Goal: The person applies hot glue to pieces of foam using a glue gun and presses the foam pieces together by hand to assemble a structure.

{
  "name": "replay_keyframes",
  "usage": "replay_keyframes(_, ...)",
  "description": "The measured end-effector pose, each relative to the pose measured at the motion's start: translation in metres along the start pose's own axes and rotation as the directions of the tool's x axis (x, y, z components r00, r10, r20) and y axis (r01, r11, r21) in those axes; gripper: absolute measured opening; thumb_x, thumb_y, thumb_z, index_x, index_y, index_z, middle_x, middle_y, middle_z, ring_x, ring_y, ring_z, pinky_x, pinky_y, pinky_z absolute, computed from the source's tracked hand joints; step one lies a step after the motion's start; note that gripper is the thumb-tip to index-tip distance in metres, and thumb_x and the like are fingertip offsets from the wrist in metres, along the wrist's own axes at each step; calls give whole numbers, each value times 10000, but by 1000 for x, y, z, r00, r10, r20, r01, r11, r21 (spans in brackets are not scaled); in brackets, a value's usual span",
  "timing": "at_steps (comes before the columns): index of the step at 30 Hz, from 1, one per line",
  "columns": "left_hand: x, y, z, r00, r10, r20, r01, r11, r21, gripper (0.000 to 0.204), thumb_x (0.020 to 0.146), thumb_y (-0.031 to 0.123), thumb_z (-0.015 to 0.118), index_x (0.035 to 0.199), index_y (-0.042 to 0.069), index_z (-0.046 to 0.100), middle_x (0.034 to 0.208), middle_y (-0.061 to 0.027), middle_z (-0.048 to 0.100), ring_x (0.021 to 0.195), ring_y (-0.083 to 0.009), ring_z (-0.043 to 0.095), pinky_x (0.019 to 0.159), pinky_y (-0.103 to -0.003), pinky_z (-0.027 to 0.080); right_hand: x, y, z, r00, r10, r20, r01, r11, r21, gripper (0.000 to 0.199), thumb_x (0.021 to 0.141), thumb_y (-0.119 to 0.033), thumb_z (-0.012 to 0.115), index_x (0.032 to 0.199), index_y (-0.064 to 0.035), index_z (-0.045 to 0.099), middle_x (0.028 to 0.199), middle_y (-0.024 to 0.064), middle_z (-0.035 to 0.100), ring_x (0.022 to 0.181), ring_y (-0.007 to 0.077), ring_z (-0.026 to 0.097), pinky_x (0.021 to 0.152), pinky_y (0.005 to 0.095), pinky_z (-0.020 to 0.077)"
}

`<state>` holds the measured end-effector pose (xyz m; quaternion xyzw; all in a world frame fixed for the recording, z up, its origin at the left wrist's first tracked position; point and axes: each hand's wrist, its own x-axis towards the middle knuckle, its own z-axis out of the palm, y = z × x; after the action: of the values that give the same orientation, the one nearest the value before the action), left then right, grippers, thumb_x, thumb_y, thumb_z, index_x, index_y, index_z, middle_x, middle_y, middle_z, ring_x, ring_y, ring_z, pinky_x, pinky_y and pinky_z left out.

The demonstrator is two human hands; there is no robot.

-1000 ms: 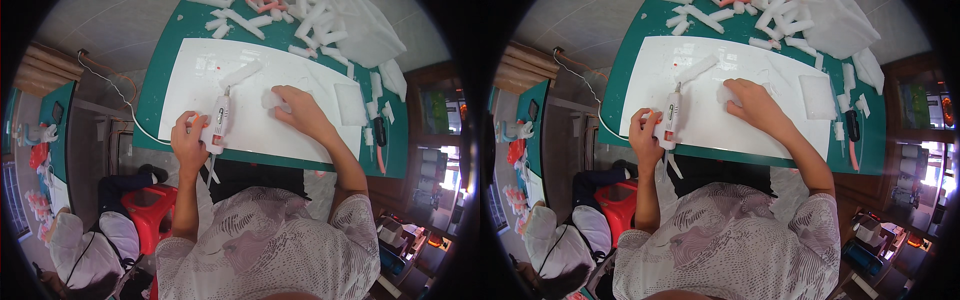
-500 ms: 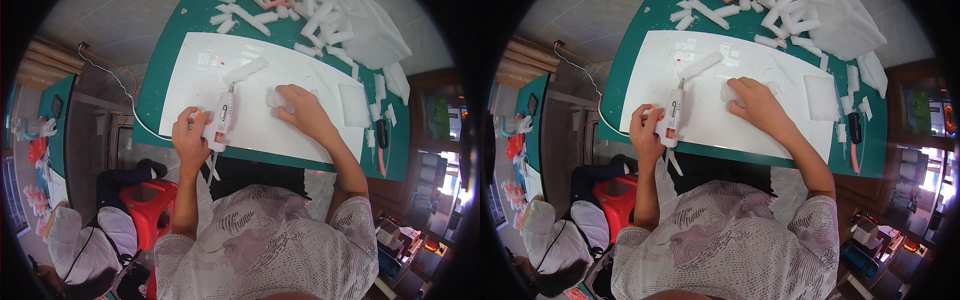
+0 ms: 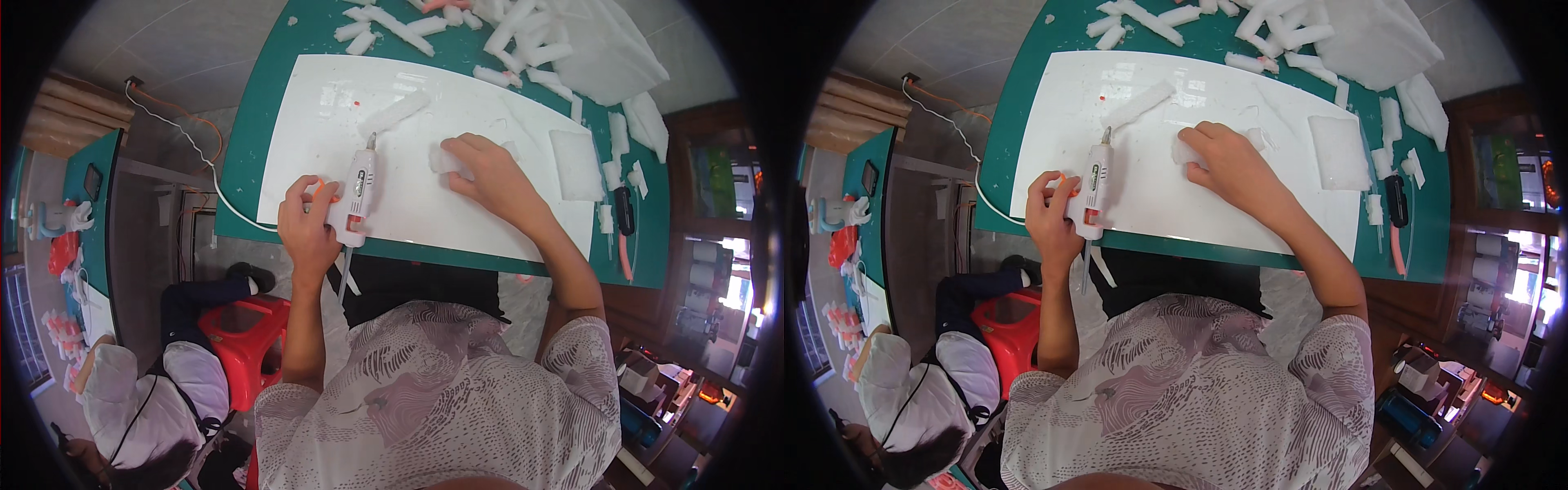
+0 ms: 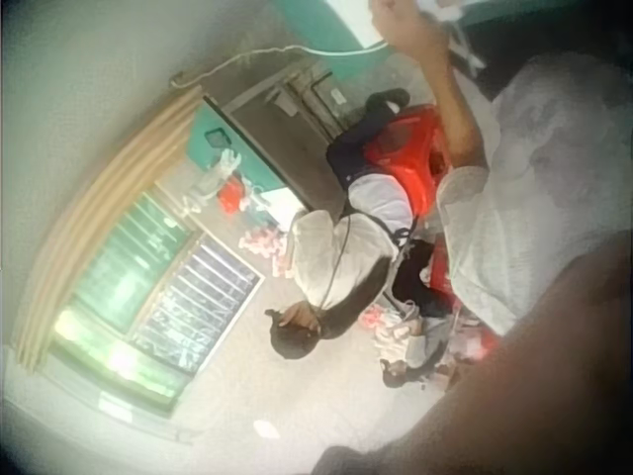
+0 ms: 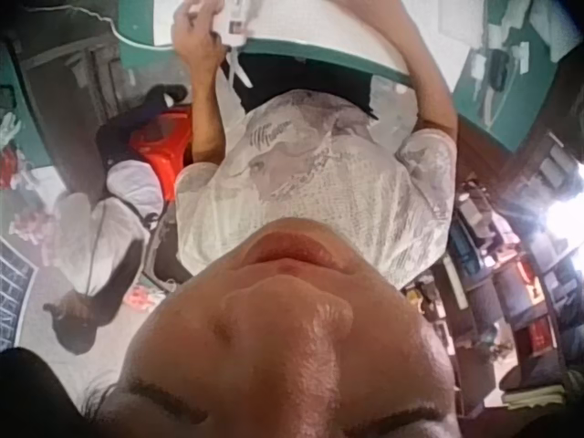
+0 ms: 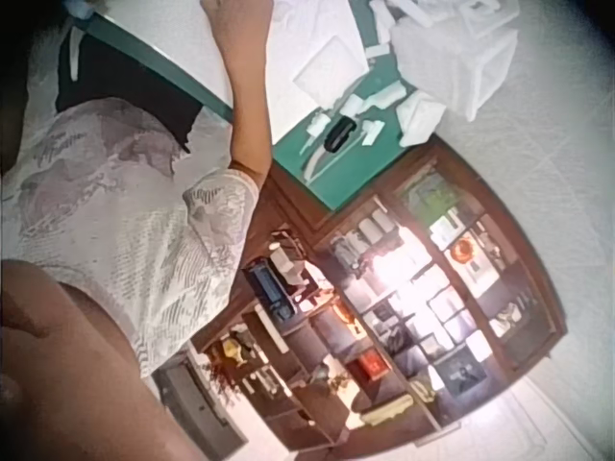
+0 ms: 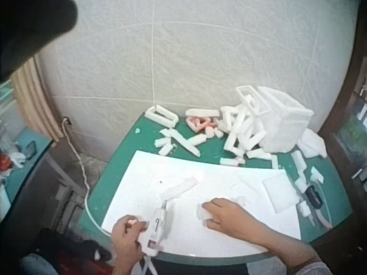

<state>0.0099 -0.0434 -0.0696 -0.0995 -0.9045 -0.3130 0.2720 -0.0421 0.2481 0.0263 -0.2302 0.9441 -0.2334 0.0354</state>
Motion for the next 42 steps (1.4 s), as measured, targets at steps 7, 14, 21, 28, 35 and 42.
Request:
replay_keyframes(7, 9, 5, -13, 997, -2, 79, 7, 998, -56, 358, 660, 71, 758, 1017, 77, 733, 1185, -88, 646, 826, -249, 623, 719, -385, 473, 1, 4, -4, 1000, 5, 21, -5, 1000, 24, 403, 830, -122, 719, 1205, 6, 646, 1139, 182, 661, 1037, 365, 653, 935, 401, 519)
replay_keyframes(14, 40, 21, -23, 911, 281, 302, -200, 941, -273, 345, 674, 59, 754, 1004, -9, 683, 1125, -171, 692, 920, -337, 705, 780, -387, 564, -1, 13, -8, 1000, 5, 24, -8, 992, 125, 374, 846, -88, 732, 1194, 22, 649, 1136, 164, 670, 1006, 311, 681, 906, 367, 550)
replay_keyframes(21, 45, 29, -10, 881, 352, 316, -275, 924, -265, 293, 715, 139, 763, 979, 44, 677, 1092, -94, 678, 805, -297, 655, 710, -403, 517, -1, 15, -5, 1000, -31, 4, 30, 992, 119, 345, 856, -67, 721, 1182, 23, 650, 1128, 168, 668, 1010, 324, 677, 918, 361, 555)
replay_keyframes(28, 49, 32, -9, 869, 316, 380, -234, 940, -247, 320, 675, 75, 768, 975, 15, 674, 1092, -122, 694, 884, -334, 691, 764, -395, 550, -2, 19, -5, 1000, -21, -3, 21, 990, 139, 326, 858, -56, 717, 1164, 32, 645, 1137, 173, 663, 1024, 331, 667, 932, 369, 555)
replay_keyframes(35, 51, 32, -9, 864, 324, 386, -239, 938, -251, 292, 687, 81, 765, 957, 17, 673, 1065, -119, 679, 841, -332, 683, 737, -392, 543, 0, 16, -7, 1000, -15, 16, 13, 992, 125, 317, 851, -20, 713, 1153, 42, 642, 1135, 185, 657, 1018, 347, 660, 918, 378, 555)
replay_keyframes(42, 52, 33, -8, 854, 313, 415, -230, 943, -239, 253, 699, 86, 760, 922, 12, 667, 996, -124, 654, 782, -332, 662, 695, -389, 532, -3, 12, -1, 1000, 14, -2, -13, 996, 85, 324, 861, -25, 715, 1164, 51, 626, 1157, 198, 624, 1069, 364, 621, 945, 410, 499)
